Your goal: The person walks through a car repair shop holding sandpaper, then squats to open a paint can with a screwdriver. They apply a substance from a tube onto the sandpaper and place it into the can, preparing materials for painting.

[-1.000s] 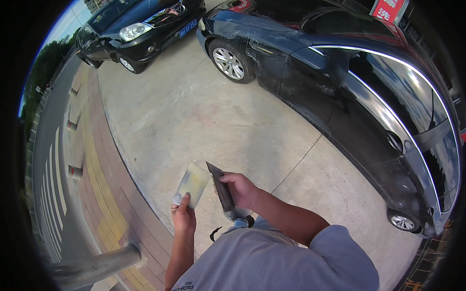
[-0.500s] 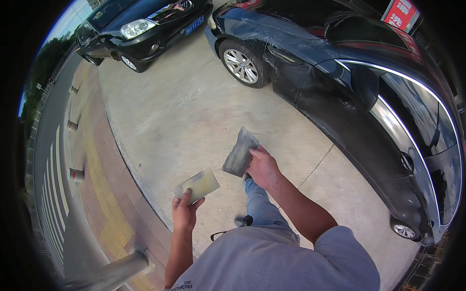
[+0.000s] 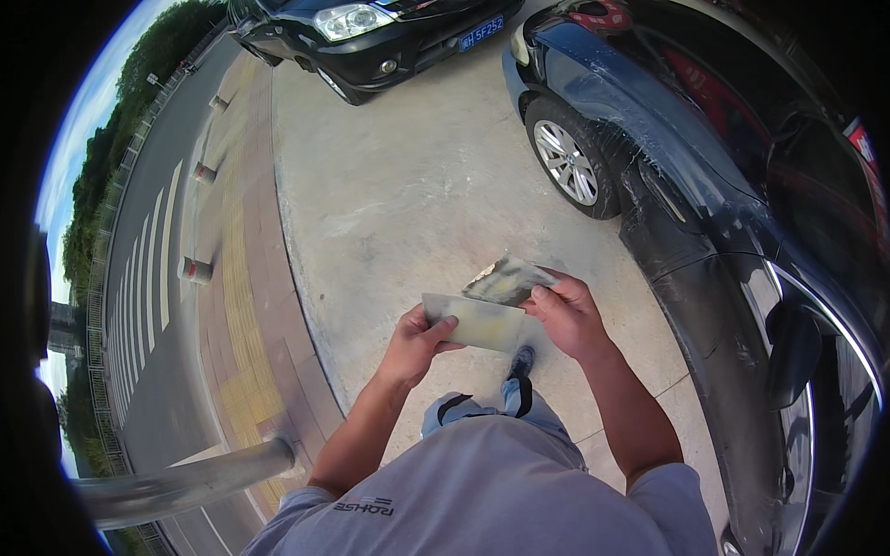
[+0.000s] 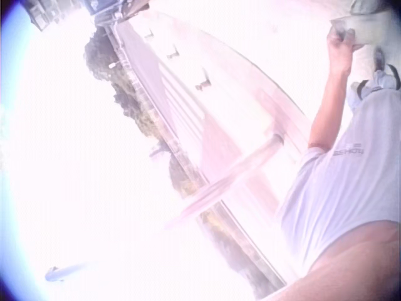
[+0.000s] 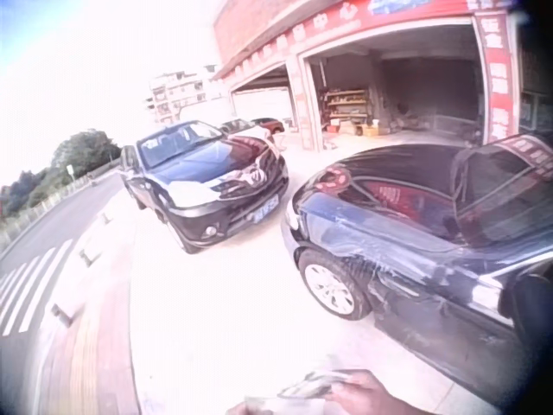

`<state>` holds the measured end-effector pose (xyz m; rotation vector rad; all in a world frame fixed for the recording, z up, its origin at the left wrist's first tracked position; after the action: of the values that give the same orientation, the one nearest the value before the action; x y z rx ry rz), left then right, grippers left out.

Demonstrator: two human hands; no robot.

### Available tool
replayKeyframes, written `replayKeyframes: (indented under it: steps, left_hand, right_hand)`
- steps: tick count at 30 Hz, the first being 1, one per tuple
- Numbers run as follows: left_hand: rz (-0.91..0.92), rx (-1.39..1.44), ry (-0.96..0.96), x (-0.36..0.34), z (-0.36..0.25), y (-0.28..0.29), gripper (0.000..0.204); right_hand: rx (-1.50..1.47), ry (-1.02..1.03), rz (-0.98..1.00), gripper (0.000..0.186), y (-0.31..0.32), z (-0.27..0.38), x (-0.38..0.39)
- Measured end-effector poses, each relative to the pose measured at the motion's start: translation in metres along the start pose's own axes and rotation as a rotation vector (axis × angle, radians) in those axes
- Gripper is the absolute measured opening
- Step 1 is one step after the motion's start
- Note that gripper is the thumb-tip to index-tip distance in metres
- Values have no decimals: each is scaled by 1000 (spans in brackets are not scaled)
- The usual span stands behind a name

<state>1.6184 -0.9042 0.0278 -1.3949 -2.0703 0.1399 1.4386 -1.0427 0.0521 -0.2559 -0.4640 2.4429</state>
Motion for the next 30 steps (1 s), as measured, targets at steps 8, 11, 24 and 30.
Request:
replayKeyframes:
  steps: [8, 11, 24, 30]
  left_hand:
    - [-2, -120, -127, -114, -78, 15, 23]
    - [11, -84, -138, -166, -100, 36, 21]
    - [-95, 48, -188, -414, -308, 188, 22]
    - [-129, -14, -171, -546, -381, 214, 20]
  right_hand:
    - [923, -2, 347, 35, 53, 17, -137]
    - [915, 10, 292, 34, 67, 20, -213]
    - [939, -105, 393, 32, 54, -9, -602]
    - [682, 20, 415, 36, 61, -27, -731]
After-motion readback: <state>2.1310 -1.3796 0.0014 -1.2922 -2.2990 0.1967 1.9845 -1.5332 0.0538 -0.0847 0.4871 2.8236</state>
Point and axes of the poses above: each hand's wrist, its own x-axis away from the middle knuckle, its own y-axis out of the back of the hand, z = x × y, the point moved 5 cm from there along -x, towards the middle knuckle, and after that the axes turned 9 degrees about x, right-handed, at the moved point
